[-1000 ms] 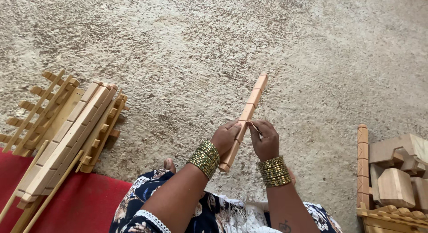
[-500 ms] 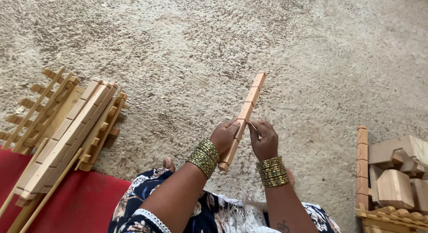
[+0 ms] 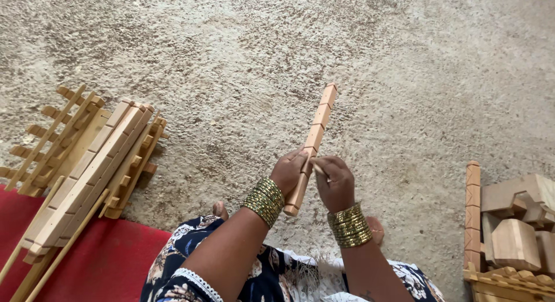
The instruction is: The person sits on the floor and sands a long wooden slat, rubbing sandpaper along its surface and turning the slat over to sand other sides. Finished wooden slats and other wooden toy parts are stacked nearby on the floor.
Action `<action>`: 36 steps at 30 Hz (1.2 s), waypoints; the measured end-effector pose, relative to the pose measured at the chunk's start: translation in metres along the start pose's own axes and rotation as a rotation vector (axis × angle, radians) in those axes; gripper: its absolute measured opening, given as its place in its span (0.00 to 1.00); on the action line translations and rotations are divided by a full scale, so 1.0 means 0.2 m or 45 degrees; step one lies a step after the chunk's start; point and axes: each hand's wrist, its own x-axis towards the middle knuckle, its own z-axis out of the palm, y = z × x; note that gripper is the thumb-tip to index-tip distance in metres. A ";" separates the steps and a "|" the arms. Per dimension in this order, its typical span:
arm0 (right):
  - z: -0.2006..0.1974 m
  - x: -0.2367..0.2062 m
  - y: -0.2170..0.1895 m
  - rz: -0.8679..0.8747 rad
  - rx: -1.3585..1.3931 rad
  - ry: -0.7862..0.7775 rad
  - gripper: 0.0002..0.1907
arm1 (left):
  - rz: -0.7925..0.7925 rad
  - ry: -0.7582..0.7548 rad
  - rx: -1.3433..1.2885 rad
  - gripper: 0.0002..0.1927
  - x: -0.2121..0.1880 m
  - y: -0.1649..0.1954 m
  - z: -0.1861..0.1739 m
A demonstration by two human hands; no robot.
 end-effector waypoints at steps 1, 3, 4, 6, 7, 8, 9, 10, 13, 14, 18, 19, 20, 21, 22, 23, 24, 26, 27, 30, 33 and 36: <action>0.00 -0.01 -0.02 -0.070 0.015 -0.028 0.07 | 0.003 0.006 -0.033 0.24 0.01 -0.01 0.00; 0.00 -0.03 -0.08 -0.211 0.044 -0.090 0.10 | 0.072 -0.001 -0.222 0.23 0.04 -0.05 -0.02; -0.01 -0.03 -0.10 -0.228 0.044 -0.102 0.11 | 0.111 -0.004 -0.316 0.23 0.07 -0.07 -0.03; -0.03 -0.02 -0.14 -0.264 0.045 -0.119 0.14 | 0.390 0.180 0.552 0.21 0.13 -0.12 -0.06; -0.04 -0.02 -0.15 -0.261 0.032 -0.129 0.14 | 0.523 0.271 0.991 0.22 0.16 -0.15 -0.08; -0.04 -0.01 -0.16 -0.257 0.019 -0.139 0.15 | 0.506 0.276 0.701 0.21 0.19 -0.17 -0.10; -0.04 -0.01 -0.17 -0.253 0.006 -0.148 0.16 | 0.486 0.278 0.413 0.21 0.21 -0.18 -0.11; -0.04 -0.01 -0.17 -0.257 0.021 -0.143 0.15 | 0.461 0.277 0.124 0.20 0.23 -0.20 -0.13; -0.03 -0.02 -0.18 -0.272 0.027 -0.131 0.14 | 0.762 0.349 0.788 0.21 0.25 -0.23 -0.13; -0.02 -0.02 -0.18 -0.280 0.005 -0.128 0.13 | 0.743 0.343 0.823 0.21 0.25 -0.24 -0.12; -0.03 -0.03 -0.18 -0.285 0.025 -0.125 0.14 | 0.708 0.362 0.895 0.21 0.24 -0.23 -0.10; -0.03 -0.02 -0.18 -0.272 0.035 -0.131 0.15 | 0.714 0.377 0.899 0.21 0.23 -0.22 -0.10; -0.03 -0.02 -0.18 -0.260 0.044 -0.136 0.16 | 0.581 0.340 0.546 0.21 0.22 -0.19 -0.10; -0.04 -0.02 -0.18 -0.248 0.054 -0.138 0.17 | 0.444 0.298 0.197 0.21 0.20 -0.17 -0.10; -0.04 -0.01 -0.18 -0.260 0.053 -0.136 0.17 | 0.301 0.250 -0.147 0.21 0.18 -0.15 -0.11; -0.04 -0.02 -0.18 -0.268 0.053 -0.135 0.17 | 0.354 0.265 -0.115 0.22 0.17 -0.12 -0.11; -0.03 -0.02 -0.18 -0.273 0.053 -0.137 0.17 | 0.403 0.280 -0.084 0.22 0.15 -0.10 -0.11; -0.02 -0.03 -0.18 -0.320 0.029 -0.104 0.15 | 0.265 0.283 -0.076 0.23 0.12 -0.09 -0.10; -0.01 -0.03 -0.18 -0.345 0.015 -0.088 0.13 | 0.080 0.271 -0.100 0.23 0.11 -0.09 -0.08; 0.00 -0.04 -0.18 -0.330 0.008 -0.061 0.15 | 0.266 0.222 -0.085 0.22 0.11 -0.10 -0.05; -0.01 -0.03 -0.17 -0.267 0.029 -0.078 0.13 | 0.253 0.232 -0.201 0.22 0.12 -0.10 -0.07; -0.02 -0.02 -0.16 -0.285 0.018 -0.120 0.17 | 0.371 0.229 -0.358 0.21 0.13 -0.07 -0.10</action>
